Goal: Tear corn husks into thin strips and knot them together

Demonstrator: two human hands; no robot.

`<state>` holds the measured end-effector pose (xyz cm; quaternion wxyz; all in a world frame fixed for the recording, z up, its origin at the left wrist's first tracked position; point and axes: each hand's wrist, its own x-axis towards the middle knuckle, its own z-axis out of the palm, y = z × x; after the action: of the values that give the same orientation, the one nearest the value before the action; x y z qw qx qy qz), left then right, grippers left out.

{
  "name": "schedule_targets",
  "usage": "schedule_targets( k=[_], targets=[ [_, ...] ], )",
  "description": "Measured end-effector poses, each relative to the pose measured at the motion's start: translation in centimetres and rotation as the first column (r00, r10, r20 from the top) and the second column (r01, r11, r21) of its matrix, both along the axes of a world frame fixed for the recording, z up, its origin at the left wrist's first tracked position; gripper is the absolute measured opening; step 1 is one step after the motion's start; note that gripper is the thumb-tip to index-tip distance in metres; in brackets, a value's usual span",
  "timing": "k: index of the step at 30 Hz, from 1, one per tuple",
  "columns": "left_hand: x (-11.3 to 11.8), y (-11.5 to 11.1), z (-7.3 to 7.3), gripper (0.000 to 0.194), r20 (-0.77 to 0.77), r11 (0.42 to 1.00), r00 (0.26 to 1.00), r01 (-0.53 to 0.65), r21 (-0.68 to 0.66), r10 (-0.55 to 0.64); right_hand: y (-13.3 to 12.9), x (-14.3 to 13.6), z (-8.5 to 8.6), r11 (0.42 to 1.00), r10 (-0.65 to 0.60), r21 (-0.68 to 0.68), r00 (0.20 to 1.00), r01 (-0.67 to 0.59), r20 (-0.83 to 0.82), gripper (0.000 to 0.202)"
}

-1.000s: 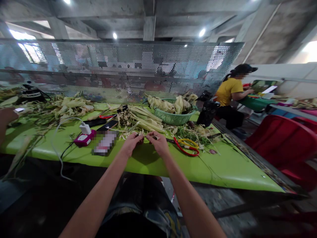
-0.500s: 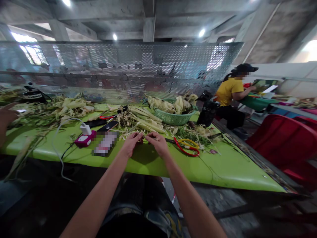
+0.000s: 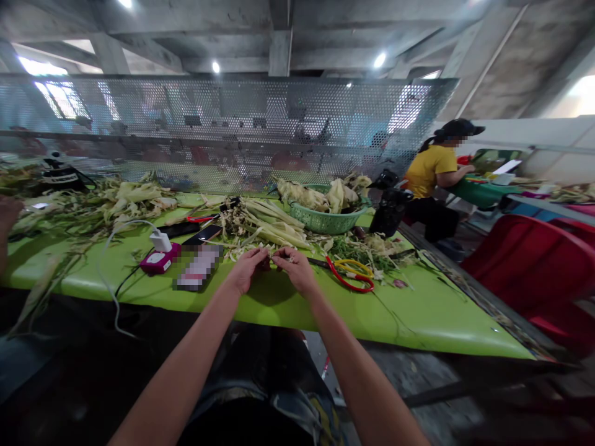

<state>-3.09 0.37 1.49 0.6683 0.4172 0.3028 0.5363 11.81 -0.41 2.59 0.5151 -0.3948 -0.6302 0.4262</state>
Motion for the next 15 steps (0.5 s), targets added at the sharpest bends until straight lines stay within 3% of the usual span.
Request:
schedule_targets(
  k=[7, 15],
  targets=[
    [-0.19, 0.42, -0.25, 0.039, 0.094, 0.988, 0.984, -0.143, -0.056, 0.148, -0.02, 0.27, -0.02, 0.997, -0.067, -0.043, 0.997, 0.066, -0.032, 0.034],
    [-0.31, 0.7, -0.61, 0.038, 0.074, 0.997, 0.994, -0.072, -0.038, 0.075, 0.16, 0.49, -0.01, 0.994, -0.106, -0.043, 0.994, 0.105, -0.023, 0.036]
  ],
)
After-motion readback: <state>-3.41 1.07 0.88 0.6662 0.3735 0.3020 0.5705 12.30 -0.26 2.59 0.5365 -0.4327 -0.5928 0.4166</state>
